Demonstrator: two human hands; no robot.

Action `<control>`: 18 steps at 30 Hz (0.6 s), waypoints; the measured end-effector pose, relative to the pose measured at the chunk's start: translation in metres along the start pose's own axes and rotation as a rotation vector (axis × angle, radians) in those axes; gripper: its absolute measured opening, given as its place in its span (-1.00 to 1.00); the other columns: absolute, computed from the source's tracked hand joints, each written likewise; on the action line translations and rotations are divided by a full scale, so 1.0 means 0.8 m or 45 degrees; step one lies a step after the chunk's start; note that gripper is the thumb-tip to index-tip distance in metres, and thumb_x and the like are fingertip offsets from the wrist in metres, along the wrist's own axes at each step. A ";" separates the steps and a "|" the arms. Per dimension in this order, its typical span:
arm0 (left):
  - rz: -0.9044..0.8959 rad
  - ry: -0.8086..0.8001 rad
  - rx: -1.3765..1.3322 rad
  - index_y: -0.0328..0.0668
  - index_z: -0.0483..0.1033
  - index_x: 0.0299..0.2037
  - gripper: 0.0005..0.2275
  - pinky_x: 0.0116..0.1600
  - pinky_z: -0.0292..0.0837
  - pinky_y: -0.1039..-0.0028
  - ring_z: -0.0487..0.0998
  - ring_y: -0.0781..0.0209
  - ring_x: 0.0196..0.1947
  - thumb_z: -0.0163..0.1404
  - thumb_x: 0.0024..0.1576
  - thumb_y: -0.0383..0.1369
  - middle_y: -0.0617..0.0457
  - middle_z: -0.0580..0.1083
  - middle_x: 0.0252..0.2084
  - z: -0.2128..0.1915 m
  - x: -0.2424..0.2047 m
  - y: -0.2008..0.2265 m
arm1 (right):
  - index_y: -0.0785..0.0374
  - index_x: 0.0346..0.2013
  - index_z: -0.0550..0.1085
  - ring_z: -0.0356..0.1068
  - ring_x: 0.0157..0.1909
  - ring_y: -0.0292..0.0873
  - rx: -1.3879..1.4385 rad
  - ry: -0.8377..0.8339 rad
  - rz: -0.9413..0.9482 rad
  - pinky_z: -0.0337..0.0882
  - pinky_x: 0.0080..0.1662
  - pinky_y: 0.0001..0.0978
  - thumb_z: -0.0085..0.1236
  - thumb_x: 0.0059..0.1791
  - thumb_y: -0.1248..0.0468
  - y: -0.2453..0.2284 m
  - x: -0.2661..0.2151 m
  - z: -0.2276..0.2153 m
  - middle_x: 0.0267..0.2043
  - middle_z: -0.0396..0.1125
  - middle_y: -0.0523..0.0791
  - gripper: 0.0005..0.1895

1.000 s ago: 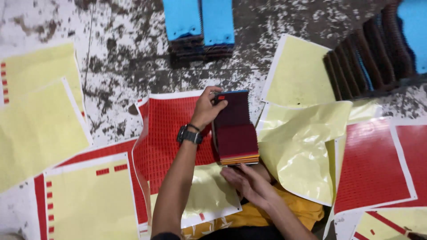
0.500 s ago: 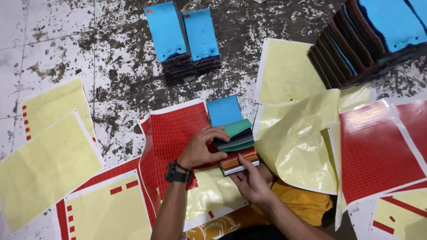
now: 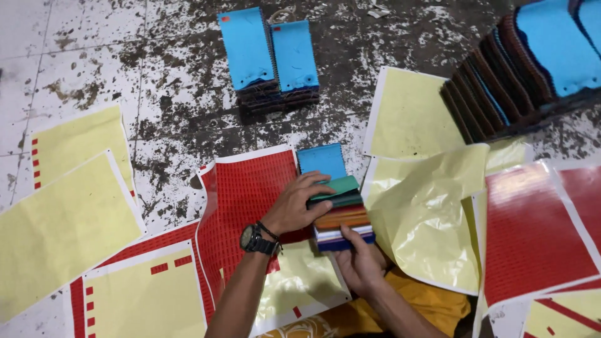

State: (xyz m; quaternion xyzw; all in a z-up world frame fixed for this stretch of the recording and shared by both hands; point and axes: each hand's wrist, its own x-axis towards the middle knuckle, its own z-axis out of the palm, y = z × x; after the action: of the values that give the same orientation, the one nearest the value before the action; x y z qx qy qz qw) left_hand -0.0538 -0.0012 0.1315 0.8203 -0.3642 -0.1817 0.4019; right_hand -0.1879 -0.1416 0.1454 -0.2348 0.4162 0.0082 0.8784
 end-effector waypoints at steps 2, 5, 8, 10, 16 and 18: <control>-0.039 -0.049 -0.141 -0.04 0.46 0.19 -0.50 0.25 0.21 -0.14 0.29 -0.13 0.34 -0.28 0.24 0.07 -0.09 0.35 0.35 -0.011 0.007 0.001 | 0.22 0.31 0.32 0.36 0.15 -0.04 -0.076 -0.066 -0.018 0.35 0.22 -0.21 0.06 -0.05 0.33 -0.014 0.000 0.028 0.20 0.36 0.01 -0.41; -0.177 -0.033 -0.471 -0.23 0.42 0.23 -0.46 0.26 0.30 -0.06 0.42 -0.34 0.20 -0.36 0.30 0.01 -0.34 0.41 0.23 -0.041 0.010 0.018 | 0.13 0.21 0.40 0.41 0.15 -0.10 -0.102 -0.137 -0.056 0.36 0.25 -0.18 0.14 -0.04 0.19 -0.022 0.017 0.067 0.16 0.41 -0.05 -0.50; -0.472 0.183 -0.971 -0.24 0.45 0.24 -0.39 0.09 0.31 0.20 0.34 -0.08 -0.11 -0.37 0.29 0.10 -0.12 0.25 -0.10 -0.054 0.035 -0.010 | 0.09 0.17 0.39 0.34 0.29 0.03 -0.064 -0.241 -0.041 0.30 0.34 -0.02 0.15 -0.05 0.11 -0.033 0.036 0.084 0.25 0.36 0.02 -0.51; -0.658 0.332 -1.283 -0.10 0.44 0.28 -0.31 -0.14 0.38 0.55 0.27 0.38 -0.36 -0.38 0.24 0.26 0.28 0.04 -0.31 -0.047 0.053 -0.056 | 0.13 0.24 0.30 0.24 0.41 0.19 -0.073 -0.339 -0.012 0.22 0.38 0.05 0.07 -0.07 0.11 -0.044 0.055 0.084 0.37 0.26 0.15 -0.42; -0.579 0.237 -1.583 0.02 0.26 0.35 -0.49 0.09 0.51 0.32 0.56 0.17 -0.07 -0.02 0.17 -0.14 -0.09 0.51 -0.02 -0.015 0.054 -0.145 | 0.37 0.30 0.34 0.43 0.19 0.11 -0.809 -0.407 -0.236 0.39 0.24 -0.01 0.07 0.03 0.30 -0.066 0.113 0.064 0.24 0.36 0.16 -0.48; -0.463 0.205 -1.275 0.06 0.14 0.43 -0.22 0.15 0.39 0.27 0.45 0.05 0.05 0.24 -0.05 -0.45 -0.16 0.42 0.07 -0.021 0.047 -0.134 | 0.27 0.32 0.36 0.43 0.19 0.13 -1.145 -0.601 -0.372 0.46 0.16 0.06 0.09 0.00 0.38 -0.070 0.118 0.070 0.27 0.34 0.16 -0.45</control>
State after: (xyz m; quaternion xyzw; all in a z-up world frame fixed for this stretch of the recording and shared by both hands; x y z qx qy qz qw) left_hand 0.0298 0.0235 0.0566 0.5896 -0.0531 -0.3363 0.7324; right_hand -0.0733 -0.1850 0.1291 -0.6357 0.1254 0.1162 0.7528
